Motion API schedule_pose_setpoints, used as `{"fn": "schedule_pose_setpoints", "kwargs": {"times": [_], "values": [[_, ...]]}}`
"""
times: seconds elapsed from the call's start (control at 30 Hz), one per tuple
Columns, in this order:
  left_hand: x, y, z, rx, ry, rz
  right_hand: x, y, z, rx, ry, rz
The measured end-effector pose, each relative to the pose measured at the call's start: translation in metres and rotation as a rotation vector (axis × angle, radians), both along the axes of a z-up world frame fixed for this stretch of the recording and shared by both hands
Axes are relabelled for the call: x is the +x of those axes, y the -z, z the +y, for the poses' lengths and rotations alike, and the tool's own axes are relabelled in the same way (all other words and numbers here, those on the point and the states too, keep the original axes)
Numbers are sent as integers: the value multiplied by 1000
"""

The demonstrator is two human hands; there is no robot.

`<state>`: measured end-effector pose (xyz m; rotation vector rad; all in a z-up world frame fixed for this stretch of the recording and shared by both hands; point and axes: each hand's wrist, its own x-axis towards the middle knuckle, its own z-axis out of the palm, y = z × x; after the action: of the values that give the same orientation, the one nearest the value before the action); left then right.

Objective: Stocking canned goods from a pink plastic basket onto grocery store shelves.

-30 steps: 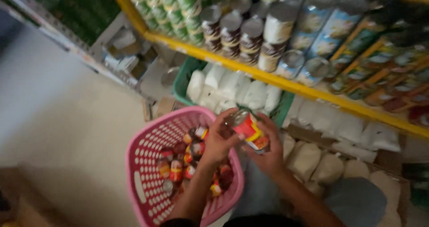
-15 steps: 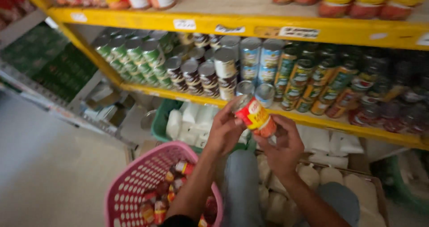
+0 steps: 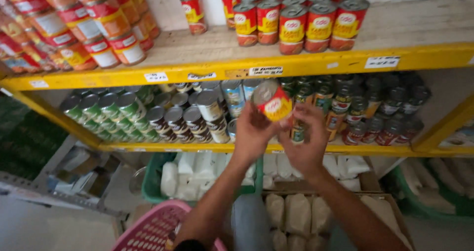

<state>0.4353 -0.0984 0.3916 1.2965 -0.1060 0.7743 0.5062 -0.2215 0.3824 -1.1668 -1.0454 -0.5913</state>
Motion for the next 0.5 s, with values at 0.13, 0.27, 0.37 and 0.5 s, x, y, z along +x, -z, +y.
{"fn": "schedule_pose_setpoints", "kwargs": {"times": [0.13, 0.27, 0.37, 0.5], "values": [[47, -51, 22, 94, -33, -91, 34, -59, -5, -105, 111, -111], [73, -102, 44, 330, -225, -174, 57, -89, 2, -247, 104, -170], [93, -110, 75, 331, -312, -123, 71, -90, 14, -333, 81, -193], [123, -94, 122, 470, -448, -61, 73, -100, 31, -426, 78, -234]]}}
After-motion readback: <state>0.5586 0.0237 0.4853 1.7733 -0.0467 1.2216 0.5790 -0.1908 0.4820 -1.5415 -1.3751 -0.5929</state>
